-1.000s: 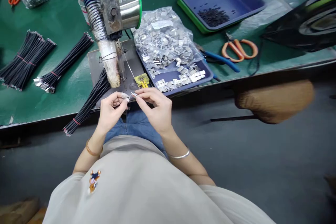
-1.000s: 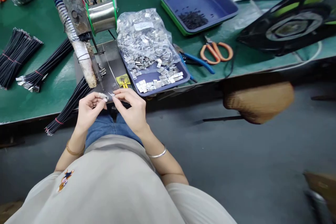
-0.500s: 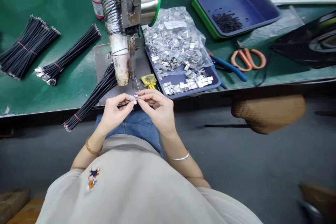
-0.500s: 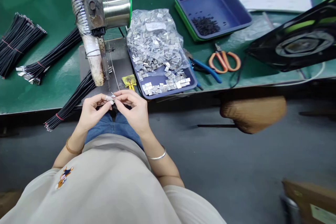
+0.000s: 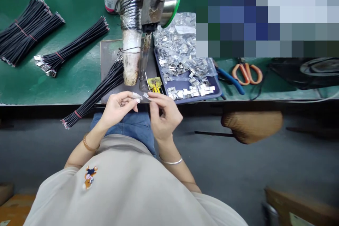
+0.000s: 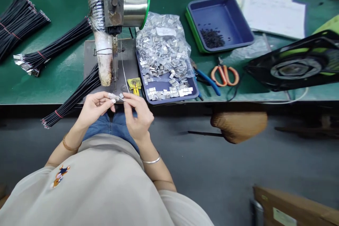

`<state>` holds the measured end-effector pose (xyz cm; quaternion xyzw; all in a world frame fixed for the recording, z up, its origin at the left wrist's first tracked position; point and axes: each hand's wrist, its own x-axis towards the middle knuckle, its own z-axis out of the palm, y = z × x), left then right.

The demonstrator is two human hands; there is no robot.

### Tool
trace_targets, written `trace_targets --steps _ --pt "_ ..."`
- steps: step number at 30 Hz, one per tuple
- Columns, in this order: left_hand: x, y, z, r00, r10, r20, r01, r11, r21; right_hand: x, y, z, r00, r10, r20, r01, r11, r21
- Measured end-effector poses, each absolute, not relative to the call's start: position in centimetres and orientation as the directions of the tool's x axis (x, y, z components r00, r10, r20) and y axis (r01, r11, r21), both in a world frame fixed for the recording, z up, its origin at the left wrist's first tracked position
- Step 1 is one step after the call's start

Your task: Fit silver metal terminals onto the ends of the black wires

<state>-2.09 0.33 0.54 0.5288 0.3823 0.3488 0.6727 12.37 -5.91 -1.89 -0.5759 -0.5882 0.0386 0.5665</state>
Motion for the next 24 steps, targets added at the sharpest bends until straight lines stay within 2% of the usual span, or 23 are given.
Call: trace_targets --steps 3,6,8,13,24 --pt "-1.68 0.44 0.42 0.405 0.906 -0.122 -0.083 0.169 0.982 12.67 -6.01 -1.44 0.321 0.675 0.664 0.639 0.364 -0.678" --pt "-1.26 0.48 0.33 0.365 0.926 -0.095 -0.089 0.136 0.987 12.68 -5.97 -1.32 0.229 0.659 0.717 0.661 0.435 -0.611" --pt "-1.09 0.48 0.30 0.350 0.933 -0.086 -0.069 0.117 0.991 12.63 -5.85 -1.55 0.235 0.686 0.688 0.623 0.438 -0.649" --pt "-1.03 0.47 0.15 0.330 0.939 -0.092 -0.026 0.106 0.994 12.74 -5.58 -2.20 0.388 0.767 0.510 0.462 0.317 -0.828" --pt "-1.37 0.22 -0.38 0.369 0.927 -0.065 -0.043 0.086 0.995 12.63 -5.81 -1.71 0.345 0.797 0.496 0.392 0.358 -0.848"
